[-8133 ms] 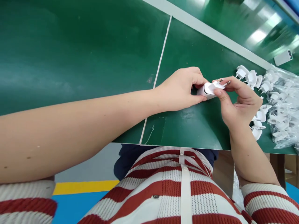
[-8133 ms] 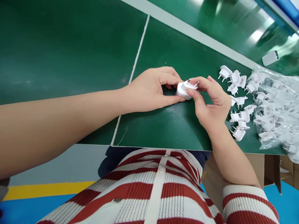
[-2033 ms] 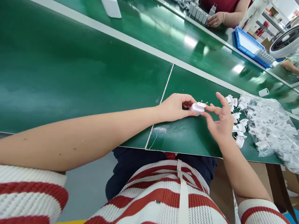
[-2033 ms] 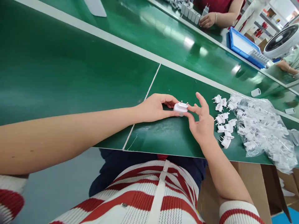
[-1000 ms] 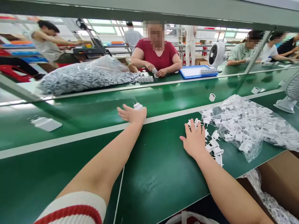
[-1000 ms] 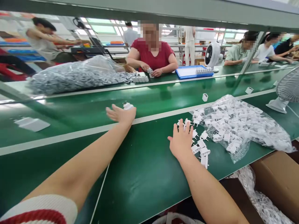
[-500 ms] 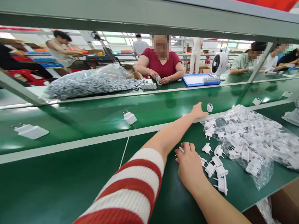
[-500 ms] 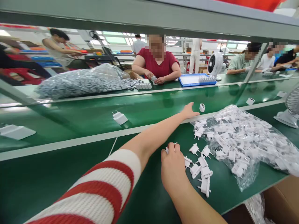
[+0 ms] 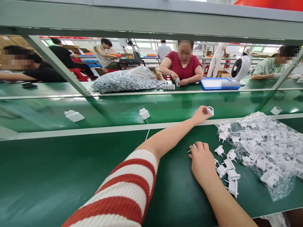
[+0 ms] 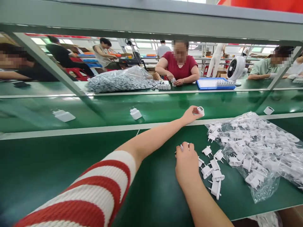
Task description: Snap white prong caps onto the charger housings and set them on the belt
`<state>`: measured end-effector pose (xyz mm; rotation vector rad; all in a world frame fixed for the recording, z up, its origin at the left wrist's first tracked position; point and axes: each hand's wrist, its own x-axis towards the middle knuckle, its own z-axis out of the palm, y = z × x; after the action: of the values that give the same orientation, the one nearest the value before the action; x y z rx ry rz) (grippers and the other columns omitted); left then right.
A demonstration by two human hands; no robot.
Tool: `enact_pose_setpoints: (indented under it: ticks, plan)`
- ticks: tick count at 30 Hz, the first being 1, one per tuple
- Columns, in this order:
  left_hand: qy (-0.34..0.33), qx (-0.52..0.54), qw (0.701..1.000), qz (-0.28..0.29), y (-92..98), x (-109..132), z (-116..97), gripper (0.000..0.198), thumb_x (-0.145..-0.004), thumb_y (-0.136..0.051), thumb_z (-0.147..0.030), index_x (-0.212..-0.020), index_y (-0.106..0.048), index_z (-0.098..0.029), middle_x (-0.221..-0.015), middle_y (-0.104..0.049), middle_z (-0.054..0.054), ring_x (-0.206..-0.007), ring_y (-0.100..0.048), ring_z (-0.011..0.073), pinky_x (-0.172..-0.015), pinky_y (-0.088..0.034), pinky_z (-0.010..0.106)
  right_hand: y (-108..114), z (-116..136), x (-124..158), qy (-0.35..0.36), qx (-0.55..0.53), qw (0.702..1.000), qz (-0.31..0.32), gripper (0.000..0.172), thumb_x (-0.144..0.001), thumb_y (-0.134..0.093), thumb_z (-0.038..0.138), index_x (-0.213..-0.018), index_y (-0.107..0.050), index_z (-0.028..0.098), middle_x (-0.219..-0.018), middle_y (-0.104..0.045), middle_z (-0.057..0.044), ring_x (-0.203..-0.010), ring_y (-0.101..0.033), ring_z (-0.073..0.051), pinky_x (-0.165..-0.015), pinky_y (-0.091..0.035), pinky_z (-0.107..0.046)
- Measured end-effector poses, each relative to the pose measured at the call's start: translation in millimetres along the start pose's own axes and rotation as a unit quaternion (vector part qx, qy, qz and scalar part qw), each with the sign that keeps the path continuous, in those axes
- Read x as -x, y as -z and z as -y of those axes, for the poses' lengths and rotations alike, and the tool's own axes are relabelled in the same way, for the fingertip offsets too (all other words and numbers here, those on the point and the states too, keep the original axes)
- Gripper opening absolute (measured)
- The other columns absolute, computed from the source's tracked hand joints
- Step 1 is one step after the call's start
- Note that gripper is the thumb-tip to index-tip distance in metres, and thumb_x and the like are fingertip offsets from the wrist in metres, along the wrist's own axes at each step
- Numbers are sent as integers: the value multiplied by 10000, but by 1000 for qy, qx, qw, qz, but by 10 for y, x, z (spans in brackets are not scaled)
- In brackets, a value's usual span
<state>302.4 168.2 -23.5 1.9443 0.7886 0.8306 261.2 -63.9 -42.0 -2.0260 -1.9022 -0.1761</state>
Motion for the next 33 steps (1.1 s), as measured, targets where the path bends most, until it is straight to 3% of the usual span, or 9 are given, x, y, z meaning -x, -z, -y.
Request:
enact_pose_setpoints:
  ticks: [8, 11, 14, 19, 23, 25, 28, 31, 33]
  plan:
    - [11, 2, 1000, -20, 1310, 1968, -14, 511, -780, -820, -393, -1196, -577, -222, -1238, -706, 84, -1145, -676, 238, -1036, -499, 433, 119, -93, 34, 41, -29, 999, 7, 215, -968, -622, 140, -1105, -767, 220, -1072, -722, -91, -1051, -580, -281, -916, -454, -431]
    - [45, -35, 998, 10, 1460, 2594, -122, 498, -822, -788, -428, -1235, -581, -242, -1250, -697, 67, -1145, -669, 232, -1070, -496, 456, 129, -119, 54, 54, -47, 997, 30, 203, -928, -674, 150, -1103, -766, 192, -1133, -733, -115, -1093, -601, -321, -953, -464, -485]
    - [69, -44, 995, 62, 1411, 2977, -258, 473, -847, -768, -433, -1253, -597, -263, -1264, -693, 55, -1182, -656, 238, -1104, -496, 468, 126, -136, 44, 66, -72, 994, 46, 323, -910, -563, 23, -1105, -766, 183, -1086, -755, -114, -1026, -650, -298, -926, -506, -475]
    - [34, -71, 992, 98, 1237, 3164, -323, 460, -847, -744, -323, -1288, -622, -271, -1320, -683, 60, -1282, -608, 266, -1172, -449, 486, 141, -89, 58, 108, -125, 985, 53, 317, -971, -536, 111, -1182, -748, 218, -1174, -748, -87, -1070, -687, -241, -943, -570, -402]
    - [44, -74, 995, 52, 1122, 3148, -286, 670, -711, -891, -421, -1296, -611, -256, -1346, -665, 87, -1304, -584, 320, -1178, -437, 522, 180, -41, 75, 146, -191, 968, 66, 280, -982, -541, 160, -1148, -756, 227, -1154, -758, -79, -1014, -715, -228, -879, -595, -390]
    - [33, -75, 996, 33, 1089, 3132, -278, 596, -713, -900, -458, -1208, -648, -243, -1258, -697, 76, -1222, -623, 308, -1143, -462, 513, 216, -38, 62, 148, -206, 965, 62, 274, -1000, -526, 180, -1153, -751, 215, -1170, -759, -86, -1030, -718, -229, -896, -594, -396]
    - [-8, -65, 998, 25, 1109, 3123, -259, 376, -852, -772, -349, -1197, -676, -235, -1209, -716, 58, -1171, -645, 260, -1119, -482, 458, 304, -54, 44, 144, -219, 965, 24, 302, -1021, -488, 179, -1198, -730, 215, -1242, -746, -88, -1110, -701, -227, -971, -573, -415]
    - [-21, -61, 998, 16, 1190, 3141, -221, 429, -866, -682, -254, -1293, -674, -223, -1282, -697, 70, -1222, -629, 248, -1119, -497, 407, 423, -67, 71, 128, -206, 970, -25, 264, -1019, -511, 188, -1088, -758, 249, -1135, -767, -61, -1086, -684, -234, -970, -559, -432]
    - [-15, -65, 998, 12, 1237, 3157, -198, 453, -851, -640, -214, -1301, -687, -219, -1287, -696, 74, -1220, -631, 247, -1107, -511, 394, 481, -73, 106, 108, -191, 976, 4, 163, -977, -614, 227, -1024, -767, 260, -1063, -748, -55, -1032, -674, -245, -924, -564, -432]
